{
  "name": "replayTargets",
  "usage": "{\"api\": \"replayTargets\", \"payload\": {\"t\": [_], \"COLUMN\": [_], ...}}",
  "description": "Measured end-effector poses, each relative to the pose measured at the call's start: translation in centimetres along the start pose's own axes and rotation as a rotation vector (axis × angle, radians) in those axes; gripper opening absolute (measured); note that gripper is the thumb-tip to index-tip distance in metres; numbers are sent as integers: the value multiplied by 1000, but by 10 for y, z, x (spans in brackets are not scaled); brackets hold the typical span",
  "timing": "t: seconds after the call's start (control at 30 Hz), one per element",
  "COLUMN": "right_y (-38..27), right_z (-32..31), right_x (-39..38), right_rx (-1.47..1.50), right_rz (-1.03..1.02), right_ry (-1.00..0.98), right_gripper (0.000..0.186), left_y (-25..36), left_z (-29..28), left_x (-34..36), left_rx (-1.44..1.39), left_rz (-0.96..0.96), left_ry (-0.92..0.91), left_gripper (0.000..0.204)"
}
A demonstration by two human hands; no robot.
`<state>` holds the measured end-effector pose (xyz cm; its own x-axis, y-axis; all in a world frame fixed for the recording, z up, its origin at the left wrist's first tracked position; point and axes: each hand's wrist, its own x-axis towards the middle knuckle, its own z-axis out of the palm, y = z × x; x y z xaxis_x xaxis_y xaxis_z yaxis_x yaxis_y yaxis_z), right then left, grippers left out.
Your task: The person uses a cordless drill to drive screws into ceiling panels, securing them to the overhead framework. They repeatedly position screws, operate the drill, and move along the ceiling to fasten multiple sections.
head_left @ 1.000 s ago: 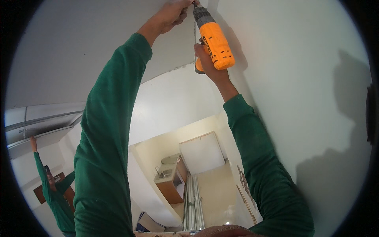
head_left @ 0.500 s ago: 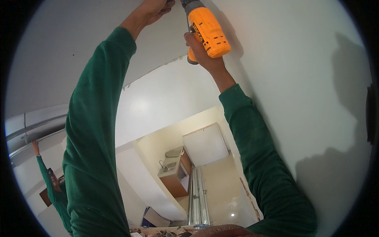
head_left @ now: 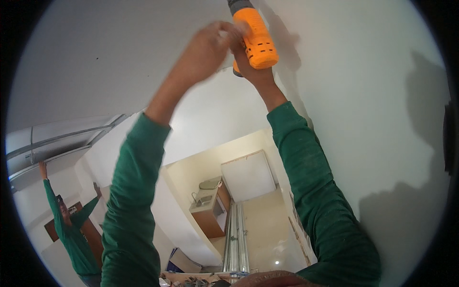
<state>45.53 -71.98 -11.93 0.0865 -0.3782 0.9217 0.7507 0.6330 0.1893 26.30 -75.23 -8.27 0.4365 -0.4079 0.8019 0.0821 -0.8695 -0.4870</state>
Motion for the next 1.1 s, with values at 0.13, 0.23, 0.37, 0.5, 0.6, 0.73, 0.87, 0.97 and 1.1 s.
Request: {"api": "replayTargets", "payload": {"t": [0.13, 0.23, 0.37, 0.5, 0.6, 0.73, 0.87, 0.97, 1.1], "right_y": [9, 18, 34, 33, 37, 42, 43, 46, 41], "right_z": [-7, 14, 7, 18, 16, 20, 19, 16, 15], "right_x": [-6, -19, -3, 0, 2, 4, 11, 10, 10], "right_rx": [1069, 1153, 1071, 1075, 1048, 1032, 1102, 1169, 963], "right_rz": [239, 128, 38, 9, -2, -18, -49, -46, -91], "right_ry": [-86, -92, -64, -56, -58, -53, -84, -109, -56], "right_gripper": [57, 56, 55, 55, 55, 55, 52, 52, 53], "left_y": [69, 69, 81, 75, 61, 69, 64, 60, 61], "left_z": [18, 34, 44, 36, 39, 39, 39, 41, 41], "left_x": [-36, -36, -21, -22, -24, -25, -21, -19, -21], "left_rx": [235, 261, 316, 381, 306, 273, 332, 310, 344], "left_rz": [-46, -262, -245, -197, -105, -158, -96, -95, -98], "left_ry": [-84, -99, -9, -51, 4, -7, -8, -14, -44], "left_gripper": [89, 105, 91, 84, 79, 77, 77, 84, 66]}}
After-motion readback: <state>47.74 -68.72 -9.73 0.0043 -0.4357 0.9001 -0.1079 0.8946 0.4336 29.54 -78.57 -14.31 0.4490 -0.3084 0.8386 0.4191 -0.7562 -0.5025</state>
